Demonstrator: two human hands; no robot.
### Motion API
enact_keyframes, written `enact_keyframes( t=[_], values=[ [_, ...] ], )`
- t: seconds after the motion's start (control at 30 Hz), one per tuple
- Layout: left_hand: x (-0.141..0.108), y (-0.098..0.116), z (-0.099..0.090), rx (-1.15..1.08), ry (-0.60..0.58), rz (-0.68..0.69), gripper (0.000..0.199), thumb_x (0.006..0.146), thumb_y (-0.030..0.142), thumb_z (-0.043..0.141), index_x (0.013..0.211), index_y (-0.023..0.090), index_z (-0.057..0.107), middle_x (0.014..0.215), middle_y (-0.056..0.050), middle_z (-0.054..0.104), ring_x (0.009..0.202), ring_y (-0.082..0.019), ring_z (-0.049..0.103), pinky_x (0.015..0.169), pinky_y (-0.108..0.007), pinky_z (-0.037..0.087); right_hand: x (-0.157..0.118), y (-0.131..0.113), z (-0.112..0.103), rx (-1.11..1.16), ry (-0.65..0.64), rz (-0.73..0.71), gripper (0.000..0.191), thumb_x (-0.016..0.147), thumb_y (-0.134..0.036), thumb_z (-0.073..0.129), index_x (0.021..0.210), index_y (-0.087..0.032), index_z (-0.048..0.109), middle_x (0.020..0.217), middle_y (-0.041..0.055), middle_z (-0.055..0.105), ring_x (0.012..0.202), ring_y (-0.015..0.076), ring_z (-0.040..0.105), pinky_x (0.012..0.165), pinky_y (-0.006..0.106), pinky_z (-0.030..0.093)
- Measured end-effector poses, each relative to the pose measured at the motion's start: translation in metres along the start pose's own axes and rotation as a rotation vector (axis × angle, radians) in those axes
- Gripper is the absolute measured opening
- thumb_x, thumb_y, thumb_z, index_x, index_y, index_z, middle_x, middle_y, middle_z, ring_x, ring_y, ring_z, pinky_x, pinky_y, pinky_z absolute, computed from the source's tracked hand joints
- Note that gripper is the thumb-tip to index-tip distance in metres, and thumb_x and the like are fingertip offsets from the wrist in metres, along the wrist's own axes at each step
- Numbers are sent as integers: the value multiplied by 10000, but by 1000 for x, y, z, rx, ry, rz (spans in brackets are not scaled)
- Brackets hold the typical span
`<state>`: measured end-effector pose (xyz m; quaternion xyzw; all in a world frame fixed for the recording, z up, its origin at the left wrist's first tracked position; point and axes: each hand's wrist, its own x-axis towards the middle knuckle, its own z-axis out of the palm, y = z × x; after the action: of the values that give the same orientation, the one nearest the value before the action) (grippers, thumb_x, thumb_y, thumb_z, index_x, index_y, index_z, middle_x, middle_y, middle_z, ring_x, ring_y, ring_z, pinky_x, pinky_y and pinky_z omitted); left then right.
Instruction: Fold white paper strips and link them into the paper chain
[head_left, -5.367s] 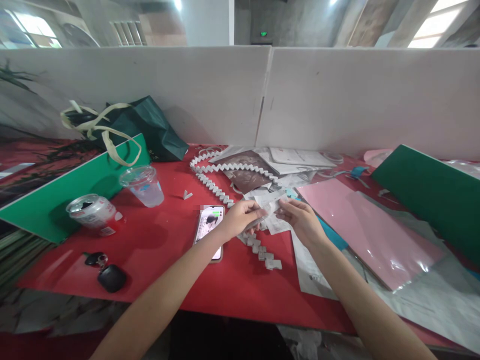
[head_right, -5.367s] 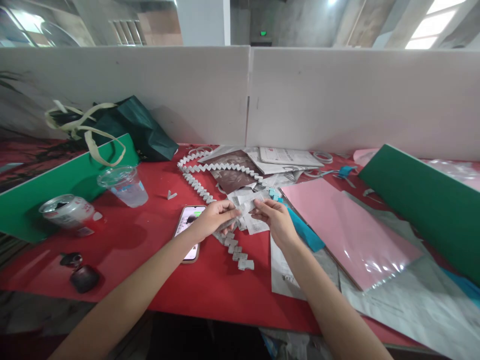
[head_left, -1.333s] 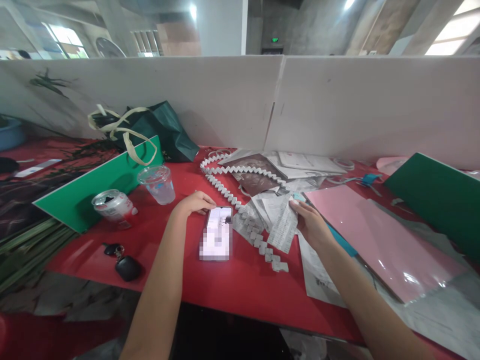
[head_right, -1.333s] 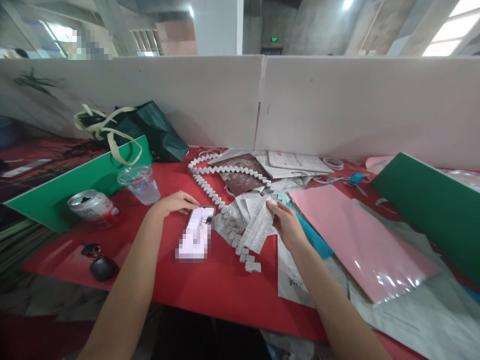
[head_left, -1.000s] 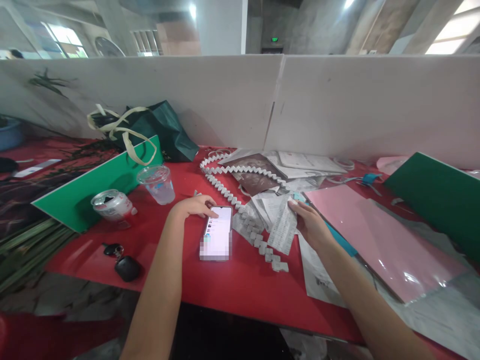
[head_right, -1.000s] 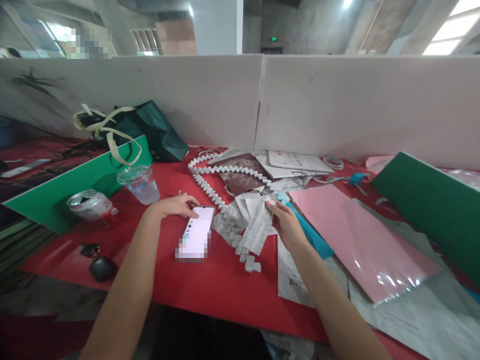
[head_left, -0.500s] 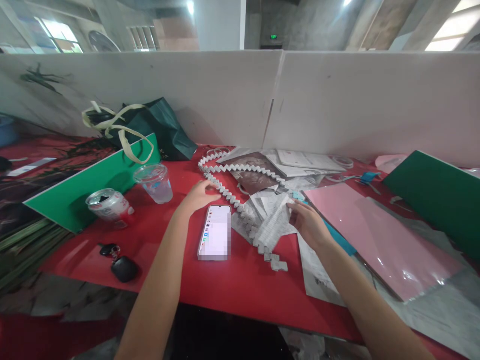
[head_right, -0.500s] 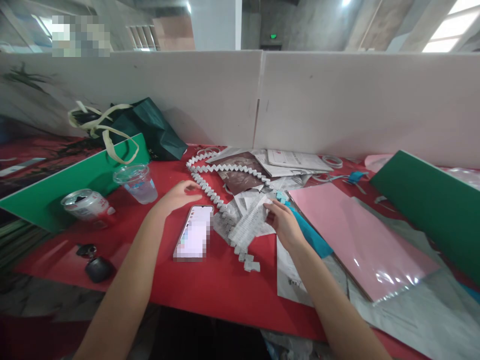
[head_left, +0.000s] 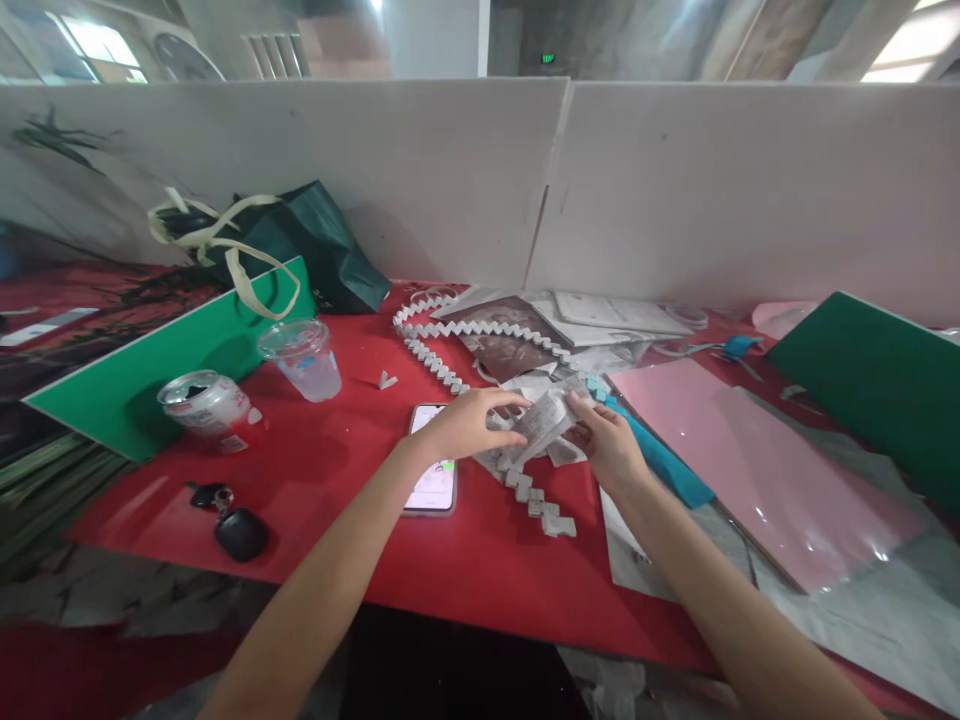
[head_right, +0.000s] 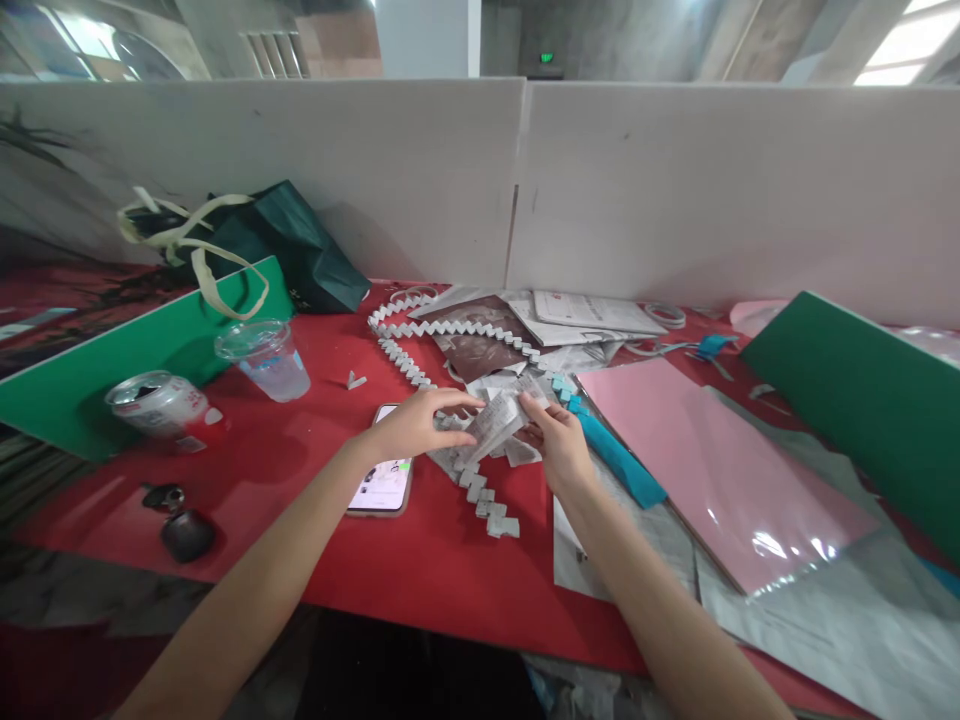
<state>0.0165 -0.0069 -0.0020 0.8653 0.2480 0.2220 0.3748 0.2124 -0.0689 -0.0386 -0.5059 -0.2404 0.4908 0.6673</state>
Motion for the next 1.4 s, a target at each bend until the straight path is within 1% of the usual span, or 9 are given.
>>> enact_keyframes(
  t=[0.13, 0.27, 0.47, 0.6, 0.7, 0.93, 1.1, 1.23, 1.4],
  values=[
    [1, 3, 5, 24, -10, -18, 584, 712, 412, 681, 1244, 232, 518, 1255, -57, 570, 1057, -240, 562, 851, -330, 457, -4, 2, 5, -29, 3, -36, 324, 574, -407, 798, 613, -154, 599, 552, -10, 628, 478, 104, 572, 504, 216, 510],
    [2, 1, 8, 41, 34, -47, 469, 761, 331, 624, 1208, 206, 550, 1158, -76, 623, 974, -243, 594, 812, -335, 456, -6, 5, 7, -28, -52, -79, 334, 603, -442, 774, 664, -159, 608, 580, -2, 628, 512, 120, 591, 549, 242, 536],
    [7, -12, -6, -225, 87, -88, 295, 833, 291, 525, 1096, 186, 604, 1137, -62, 621, 1062, -222, 553, 899, -318, 411, -7, 5, 6, 15, -168, -118, 319, 620, -452, 763, 740, -190, 625, 688, -13, 651, 618, 119, 621, 653, 260, 564],
    [10, -13, -11, -411, 68, -153, 281, 843, 328, 499, 1045, 169, 613, 1030, -64, 637, 992, -214, 570, 852, -323, 424, -13, 0, 9, -69, -245, -150, 293, 643, -413, 756, 819, -201, 655, 835, 10, 671, 738, 144, 630, 690, 274, 562],
    [8, -10, -9, -420, 65, -228, 315, 833, 421, 503, 994, 176, 619, 972, -60, 634, 945, -215, 575, 809, -319, 430, -17, -3, 12, -121, -274, -157, 258, 668, -370, 743, 858, -214, 665, 896, 18, 668, 795, 158, 619, 701, 275, 549],
    [3, 0, -5, -373, 89, -375, 444, 701, 524, 641, 1026, 224, 610, 1060, -62, 629, 996, -247, 559, 776, -302, 433, -17, -4, 13, -194, -239, -146, 238, 690, -380, 712, 858, -223, 652, 899, 30, 647, 738, 168, 594, 668, 300, 518],
    [6, -7, -5, -323, 178, -515, 454, 701, 620, 586, 800, 178, 615, 815, -51, 635, 772, -195, 571, 618, -262, 397, -11, -3, 7, -247, -145, -172, 304, 650, -405, 740, 838, -188, 638, 736, 7, 610, 622, 137, 556, 621, 291, 483],
    [8, -19, -4, -290, 173, -426, 448, 700, 601, 597, 623, 163, 545, 589, 10, 510, 562, -120, 467, 515, -236, 309, -10, -6, 5, -303, -139, -210, 299, 657, -436, 726, 761, -173, 630, 704, 14, 614, 608, 129, 539, 606, 278, 452],
    [10, -20, -6, -344, 212, -393, 362, 665, 495, 687, 642, 150, 583, 585, 7, 534, 533, -109, 481, 505, -231, 360, -9, -9, 3, -331, -111, -247, 288, 653, -422, 726, 708, -168, 603, 625, -10, 585, 561, 112, 522, 557, 252, 432]
  ],
)
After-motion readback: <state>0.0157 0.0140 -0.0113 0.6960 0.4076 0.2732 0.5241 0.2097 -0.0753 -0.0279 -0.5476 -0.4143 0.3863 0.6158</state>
